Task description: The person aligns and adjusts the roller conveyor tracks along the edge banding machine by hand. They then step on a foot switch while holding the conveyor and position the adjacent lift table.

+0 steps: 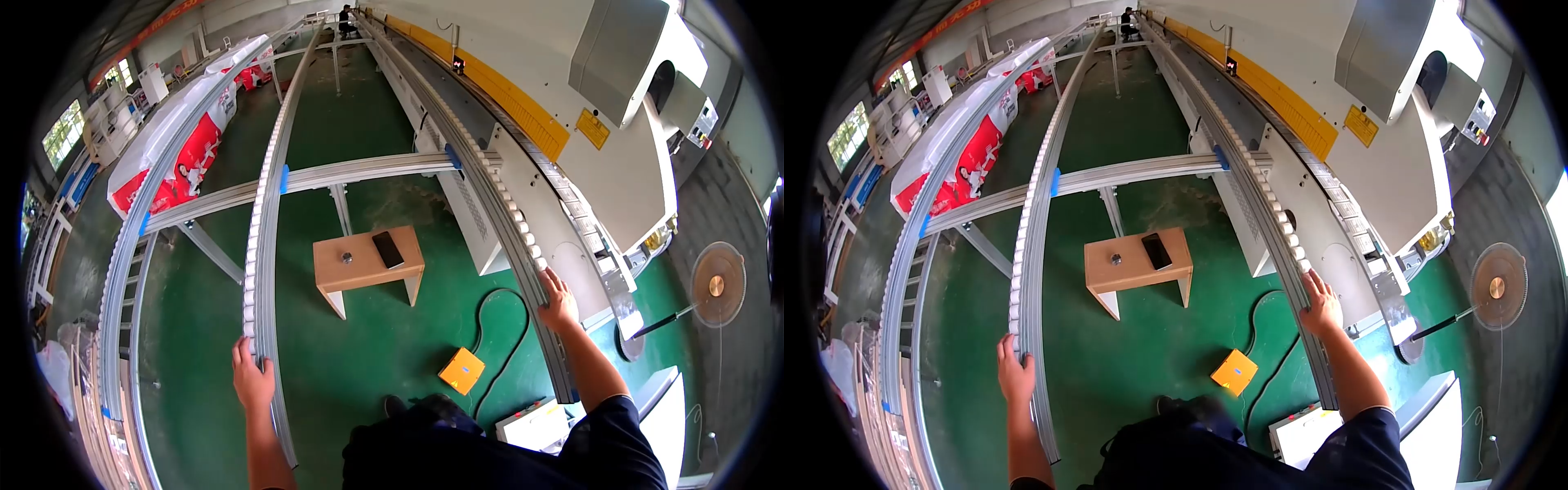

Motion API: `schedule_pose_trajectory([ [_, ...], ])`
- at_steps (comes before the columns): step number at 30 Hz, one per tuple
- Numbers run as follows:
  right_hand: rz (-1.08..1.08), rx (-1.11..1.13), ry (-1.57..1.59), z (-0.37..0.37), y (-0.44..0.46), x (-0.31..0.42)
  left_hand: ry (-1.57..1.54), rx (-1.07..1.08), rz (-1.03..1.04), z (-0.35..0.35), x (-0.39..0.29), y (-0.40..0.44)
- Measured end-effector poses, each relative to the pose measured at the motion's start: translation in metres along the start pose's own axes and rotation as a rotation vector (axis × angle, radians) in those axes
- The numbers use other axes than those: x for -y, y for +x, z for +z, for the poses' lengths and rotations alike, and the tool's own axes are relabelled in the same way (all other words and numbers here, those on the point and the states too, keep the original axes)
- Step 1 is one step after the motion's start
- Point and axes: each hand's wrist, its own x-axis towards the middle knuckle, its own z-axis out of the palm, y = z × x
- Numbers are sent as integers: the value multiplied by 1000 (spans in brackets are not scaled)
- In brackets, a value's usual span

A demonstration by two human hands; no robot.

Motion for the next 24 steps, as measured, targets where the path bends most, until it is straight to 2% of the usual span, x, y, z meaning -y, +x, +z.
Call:
schedule_pose_trajectory([
  [8, -20, -55, -8, 9, 3, -12, -50, -90, 25, 10, 12, 1],
  [11, 1, -58, 15, 7, 0, -8, -21, -36, 24, 5, 11, 2],
  [14, 8, -69, 31, 7, 1, -6, -57, -71, 13, 5, 7, 0],
  [19, -40, -118, 38, 9, 4, -8, 0, -167, 126, 11, 12, 0],
  [20, -42, -118, 42, 9, 4, -8, 5, -164, 119, 9, 13, 1],
  [22, -46, -121, 39, 11, 3, -11, -88, -94, -23, 8, 15, 3],
  [24, -45, -126, 34, 13, 4, -14, -95, -118, -10, 9, 21, 3],
])
